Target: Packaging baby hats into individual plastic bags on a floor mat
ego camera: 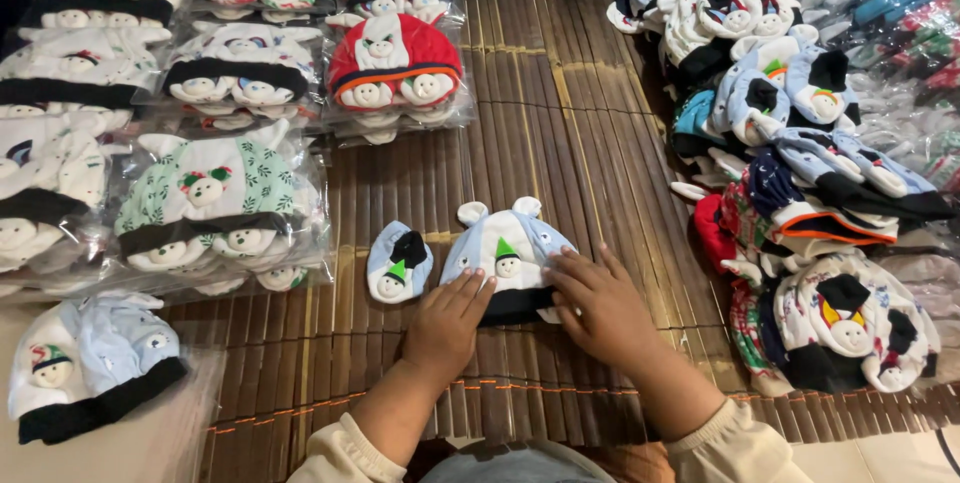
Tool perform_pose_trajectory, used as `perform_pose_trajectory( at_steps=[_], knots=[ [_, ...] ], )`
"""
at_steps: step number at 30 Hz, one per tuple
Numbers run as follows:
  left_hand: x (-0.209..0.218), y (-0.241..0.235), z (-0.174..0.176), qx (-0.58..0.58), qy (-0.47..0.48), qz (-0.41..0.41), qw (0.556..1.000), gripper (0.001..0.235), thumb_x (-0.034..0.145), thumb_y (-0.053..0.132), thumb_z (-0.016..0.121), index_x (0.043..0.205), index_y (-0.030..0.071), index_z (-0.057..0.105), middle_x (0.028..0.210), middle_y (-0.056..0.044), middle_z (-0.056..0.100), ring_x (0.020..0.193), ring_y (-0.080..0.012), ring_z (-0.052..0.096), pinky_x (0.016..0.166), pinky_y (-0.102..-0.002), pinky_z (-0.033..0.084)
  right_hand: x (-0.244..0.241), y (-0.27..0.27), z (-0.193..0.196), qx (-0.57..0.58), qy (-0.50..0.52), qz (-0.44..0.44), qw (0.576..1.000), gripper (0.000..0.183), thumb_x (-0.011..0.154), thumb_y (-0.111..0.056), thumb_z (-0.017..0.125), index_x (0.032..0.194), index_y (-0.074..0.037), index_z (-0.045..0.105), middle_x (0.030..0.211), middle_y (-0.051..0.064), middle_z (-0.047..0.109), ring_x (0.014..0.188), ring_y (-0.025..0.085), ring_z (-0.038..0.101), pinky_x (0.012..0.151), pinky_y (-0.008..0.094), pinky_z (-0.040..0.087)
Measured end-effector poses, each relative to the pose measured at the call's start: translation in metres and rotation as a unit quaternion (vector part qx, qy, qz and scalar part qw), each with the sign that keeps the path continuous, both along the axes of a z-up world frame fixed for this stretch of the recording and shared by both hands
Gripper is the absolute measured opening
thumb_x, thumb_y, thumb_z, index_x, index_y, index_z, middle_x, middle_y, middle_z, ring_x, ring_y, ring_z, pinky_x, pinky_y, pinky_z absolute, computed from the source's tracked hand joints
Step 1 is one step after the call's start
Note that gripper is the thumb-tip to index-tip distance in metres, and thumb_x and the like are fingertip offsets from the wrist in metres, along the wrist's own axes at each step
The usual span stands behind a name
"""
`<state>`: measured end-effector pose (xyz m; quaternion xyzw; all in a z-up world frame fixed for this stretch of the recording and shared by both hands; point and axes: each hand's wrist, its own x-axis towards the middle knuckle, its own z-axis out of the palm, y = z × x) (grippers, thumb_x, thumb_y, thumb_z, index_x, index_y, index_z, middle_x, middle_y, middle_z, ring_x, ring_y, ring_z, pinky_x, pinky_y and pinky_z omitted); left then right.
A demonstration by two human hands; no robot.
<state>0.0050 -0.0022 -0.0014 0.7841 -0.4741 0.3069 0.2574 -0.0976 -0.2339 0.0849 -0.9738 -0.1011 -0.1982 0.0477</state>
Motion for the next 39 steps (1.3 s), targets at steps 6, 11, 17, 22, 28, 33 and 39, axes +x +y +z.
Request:
perform_pose_trajectory(
  at_steps=[6, 11, 17, 22, 28, 33, 39],
  knots=[
    [0.002, -0.003, -0.031, -0.016, 0.203, 0.065, 0.977, 0.04, 0.08, 0.025, 0.068, 0.111, 0.0, 0.067, 0.103, -0.012, 0.074, 0.112, -0.0217, 0.066, 0.113, -0.033, 0.037, 0.052, 0.085, 0.015, 0.103, -0.038, 0.102, 0.989, 0.059, 0.089, -0.051, 0.073, 0.134, -0.014, 0.065, 0.136, 0.012, 0.066, 0.127, 0.032, 0.063, 0.105, 0.052, 0.048],
    [0.001, 0.003, -0.041, 0.015, 0.201, 0.075, 0.977, 0.037, 0.08, 0.024, 0.067, 0.11, 0.002, 0.068, 0.103, -0.012, 0.074, 0.106, -0.0258, 0.066, 0.103, -0.037, 0.04, 0.103, 0.139, -0.03, 0.056, -0.012, 0.145, 0.988, 0.087, 0.075, -0.054, 0.08, 0.148, -0.016, 0.054, 0.142, 0.018, 0.061, 0.133, 0.037, 0.058, 0.098, 0.056, 0.054],
    [0.011, 0.012, -0.05, 0.052, 0.204, 0.079, 0.974, 0.034, 0.081, 0.022, 0.066, 0.11, 0.005, 0.07, 0.104, -0.013, 0.074, 0.099, -0.0307, 0.065, 0.092, -0.041, 0.043, 0.126, 0.178, 0.002, -0.075, 0.323, 0.031, 0.943, 0.085, 0.086, -0.05, 0.074, 0.156, -0.014, 0.041, 0.162, 0.02, 0.038, 0.151, 0.034, 0.034, 0.112, 0.048, 0.044],
    [0.012, 0.01, -0.054, 0.084, 0.211, 0.067, 0.972, 0.032, 0.081, 0.021, 0.065, 0.109, 0.008, 0.072, 0.104, -0.014, 0.074, 0.093, -0.0348, 0.065, 0.083, -0.045, 0.045, 0.143, 0.173, -0.066, -0.086, 0.208, 0.024, 0.974, 0.074, 0.081, -0.048, 0.076, 0.146, -0.018, 0.055, 0.15, 0.019, 0.053, 0.141, 0.036, 0.048, 0.093, 0.05, 0.056],
    [0.01, 0.007, -0.055, 0.124, 0.22, 0.049, 0.966, 0.03, 0.082, 0.019, 0.064, 0.108, 0.01, 0.073, 0.104, -0.015, 0.074, 0.087, -0.0397, 0.065, 0.072, -0.05, 0.048, 0.138, 0.16, -0.065, 0.039, 0.109, 0.028, 0.993, 0.051, 0.088, -0.029, 0.07, 0.135, -0.012, 0.064, 0.135, 0.02, 0.066, 0.124, 0.036, 0.064, 0.084, 0.047, 0.062],
    [0.002, 0.002, -0.046, 0.152, 0.233, 0.027, 0.96, 0.029, 0.082, 0.018, 0.063, 0.108, 0.012, 0.075, 0.104, -0.016, 0.073, 0.082, -0.0429, 0.065, 0.065, -0.053, 0.05, 0.127, 0.118, -0.034, 0.412, 0.196, -0.042, 0.889, 0.04, 0.094, -0.023, 0.06, 0.133, -0.013, 0.064, 0.1, 0.012, 0.075, 0.08, 0.024, 0.07, 0.073, 0.036, 0.055],
    [-0.006, 0.003, 0.006, 0.008, 0.129, -0.009, 0.992, 0.045, 0.091, 0.014, 0.055, 0.136, 0.009, 0.06, 0.138, -0.01, 0.064, 0.125, -0.0294, 0.062, 0.099, -0.04, 0.05, 0.09, 0.042, -0.013, 0.825, 0.136, -0.13, 0.533, 0.031, 0.093, -0.008, 0.046, 0.121, -0.001, 0.059, 0.117, 0.023, 0.059, 0.101, 0.038, 0.061, 0.076, 0.048, 0.061]
  ],
)
